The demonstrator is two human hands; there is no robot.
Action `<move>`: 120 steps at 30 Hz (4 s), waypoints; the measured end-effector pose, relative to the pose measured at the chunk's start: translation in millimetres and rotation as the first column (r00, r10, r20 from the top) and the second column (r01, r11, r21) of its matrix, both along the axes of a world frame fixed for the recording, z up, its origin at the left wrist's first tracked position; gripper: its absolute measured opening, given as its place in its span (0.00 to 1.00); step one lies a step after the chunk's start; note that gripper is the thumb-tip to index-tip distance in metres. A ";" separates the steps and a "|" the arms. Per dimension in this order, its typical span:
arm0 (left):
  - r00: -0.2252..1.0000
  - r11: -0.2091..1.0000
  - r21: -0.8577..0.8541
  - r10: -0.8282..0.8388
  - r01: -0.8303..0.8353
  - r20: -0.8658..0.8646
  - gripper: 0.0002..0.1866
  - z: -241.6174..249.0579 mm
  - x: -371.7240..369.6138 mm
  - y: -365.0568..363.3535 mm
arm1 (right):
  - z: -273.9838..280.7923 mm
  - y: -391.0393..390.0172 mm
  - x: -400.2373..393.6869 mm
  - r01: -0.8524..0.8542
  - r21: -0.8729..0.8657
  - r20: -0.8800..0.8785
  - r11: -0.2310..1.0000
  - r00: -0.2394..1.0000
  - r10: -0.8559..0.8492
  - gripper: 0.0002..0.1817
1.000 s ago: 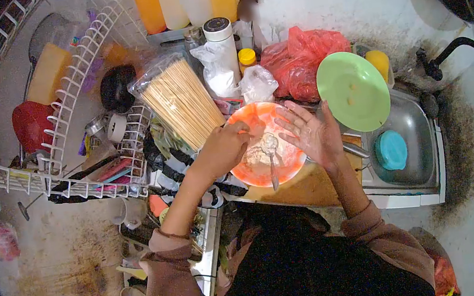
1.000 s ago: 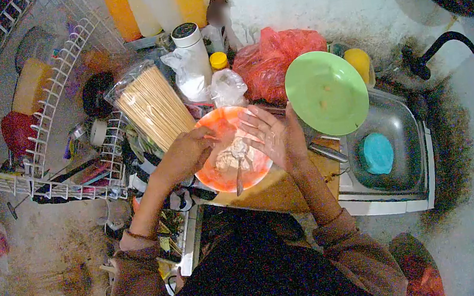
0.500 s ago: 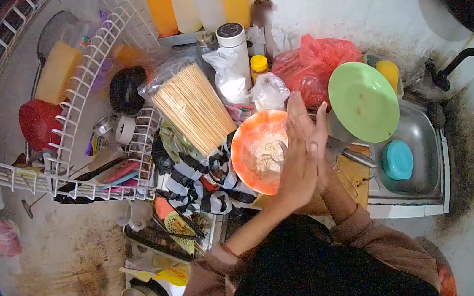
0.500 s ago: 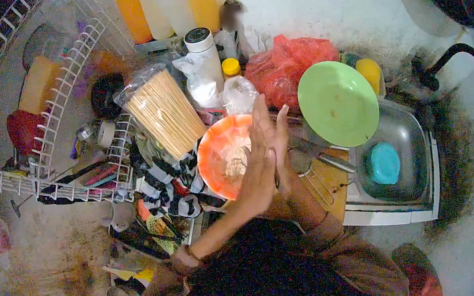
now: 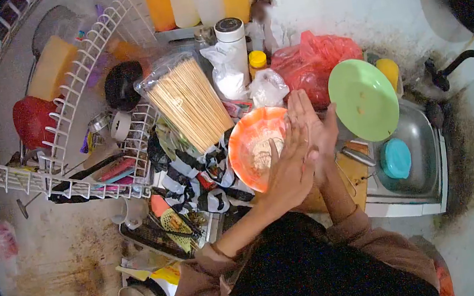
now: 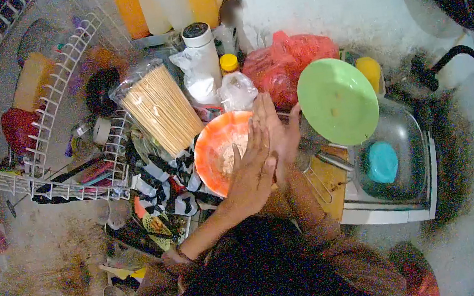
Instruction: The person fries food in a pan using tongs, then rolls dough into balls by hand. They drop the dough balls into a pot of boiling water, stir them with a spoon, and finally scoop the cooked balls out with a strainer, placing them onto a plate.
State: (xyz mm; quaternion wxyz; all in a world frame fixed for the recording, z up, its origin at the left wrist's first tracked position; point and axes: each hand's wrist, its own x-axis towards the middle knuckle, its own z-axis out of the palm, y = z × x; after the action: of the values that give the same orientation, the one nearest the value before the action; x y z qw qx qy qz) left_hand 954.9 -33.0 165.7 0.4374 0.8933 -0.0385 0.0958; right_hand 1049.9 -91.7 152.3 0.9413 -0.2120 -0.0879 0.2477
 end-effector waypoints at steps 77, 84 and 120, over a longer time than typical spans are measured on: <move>0.953 0.942 -0.177 0.261 -0.286 -0.155 0.15 25.3 15.9 69.2 | 16.2 -34.7 -35.1 -0.298 0.121 -0.152 0.947 0.937 0.315 0.51; 1.000 0.761 -0.649 0.021 -0.019 -0.005 0.26 -15.8 12.8 34.7 | 27.3 -18.9 -43.3 -0.103 0.335 -0.131 0.936 0.979 0.155 0.51; 0.894 0.839 -0.402 0.438 -0.366 0.100 0.13 -7.0 29.3 77.5 | 21.4 -37.0 -42.1 -0.229 0.188 0.075 0.955 0.973 0.218 0.57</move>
State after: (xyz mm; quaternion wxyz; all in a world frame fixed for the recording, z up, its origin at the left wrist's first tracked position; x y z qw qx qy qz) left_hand 984.1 44.5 158.7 0.5630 0.7687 0.1283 0.2750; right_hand 1007.8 -128.7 173.7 0.9208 -0.1141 -0.1605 0.3368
